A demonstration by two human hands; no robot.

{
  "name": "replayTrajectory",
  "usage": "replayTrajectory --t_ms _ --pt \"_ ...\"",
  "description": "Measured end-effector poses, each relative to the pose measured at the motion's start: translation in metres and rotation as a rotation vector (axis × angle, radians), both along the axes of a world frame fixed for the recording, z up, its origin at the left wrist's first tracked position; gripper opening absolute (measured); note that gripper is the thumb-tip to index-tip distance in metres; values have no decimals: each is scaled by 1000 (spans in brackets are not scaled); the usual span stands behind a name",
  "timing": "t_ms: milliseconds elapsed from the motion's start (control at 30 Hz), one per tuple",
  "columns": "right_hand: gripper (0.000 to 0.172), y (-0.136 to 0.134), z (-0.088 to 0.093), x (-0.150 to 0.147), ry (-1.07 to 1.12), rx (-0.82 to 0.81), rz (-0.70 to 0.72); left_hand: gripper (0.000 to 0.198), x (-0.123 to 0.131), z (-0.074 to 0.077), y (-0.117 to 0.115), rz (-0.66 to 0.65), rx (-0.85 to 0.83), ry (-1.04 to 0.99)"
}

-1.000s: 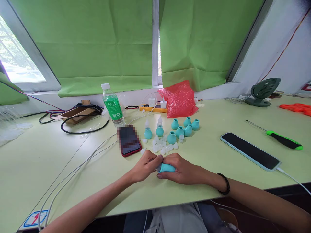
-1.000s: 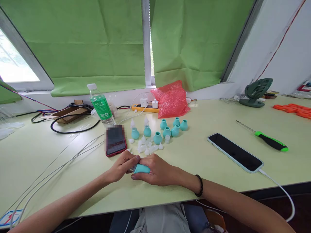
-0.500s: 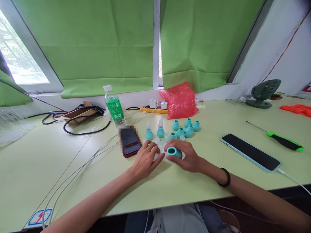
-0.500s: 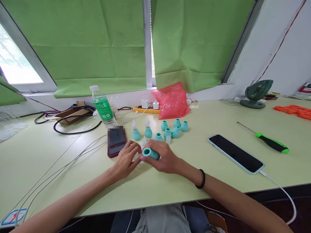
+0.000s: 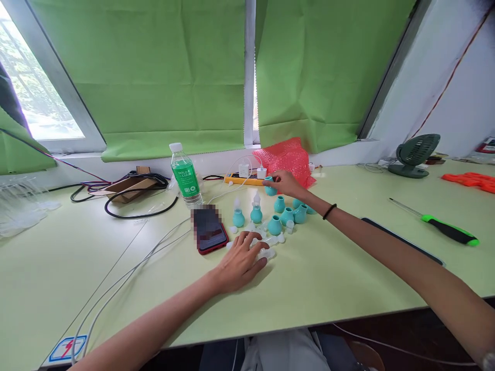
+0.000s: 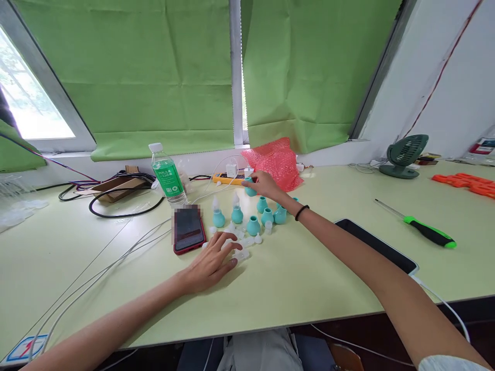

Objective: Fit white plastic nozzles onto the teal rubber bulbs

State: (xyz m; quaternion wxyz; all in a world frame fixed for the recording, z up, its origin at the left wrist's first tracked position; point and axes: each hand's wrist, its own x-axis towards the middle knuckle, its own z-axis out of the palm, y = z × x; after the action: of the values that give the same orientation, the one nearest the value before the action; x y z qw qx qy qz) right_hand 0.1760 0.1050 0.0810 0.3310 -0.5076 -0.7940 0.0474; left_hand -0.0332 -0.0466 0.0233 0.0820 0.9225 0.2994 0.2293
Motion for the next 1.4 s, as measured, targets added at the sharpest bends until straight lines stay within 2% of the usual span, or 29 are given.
replayTrajectory --t_ms 200,367,467,533,633,700,833,967,1067,1167,1233,1333,1400 --pt "32 18 -23 -4 -143 -169 36 23 -5 -1 5 -75 -191 -298" --pt "14 13 -20 -2 -179 -177 20 28 -7 -3 7 -102 -389 -536" --pt "24 3 -10 0 -171 -158 37 31 -4 -7 10 -104 -577 -757" --pt "32 -5 -7 -1 -173 -168 100 30 -2 -8 13 -124 -719 -911" --pt "37 -16 -8 -8 -198 -207 195 26 0 -8 17 -146 -893 -1080" --pt "33 -21 -13 -15 -216 -209 203 24 -1 -7 19 -123 -919 -1142" --pt "26 -27 -20 -26 -201 -153 167 18 -6 -6 22 8 -764 -1190" --pt "19 -33 -14 -27 -109 -67 102 13 -9 -7 20 169 -604 -1106" --pt "15 -48 0 -25 213 95 82 12 -7 -5 16 219 -530 -1010" --pt "15 -75 11 -25 606 117 208 13 -8 -4 13 235 -377 -863" --pt "16 -96 11 -26 740 8 327 19 -11 -2 10 166 -161 -654" --pt "17 -120 -3 -25 742 -171 454 27 -14 -1 4 -116 243 -156" --pt "18 -128 -17 -23 714 -248 496 29 -12 -2 0 -246 431 147"
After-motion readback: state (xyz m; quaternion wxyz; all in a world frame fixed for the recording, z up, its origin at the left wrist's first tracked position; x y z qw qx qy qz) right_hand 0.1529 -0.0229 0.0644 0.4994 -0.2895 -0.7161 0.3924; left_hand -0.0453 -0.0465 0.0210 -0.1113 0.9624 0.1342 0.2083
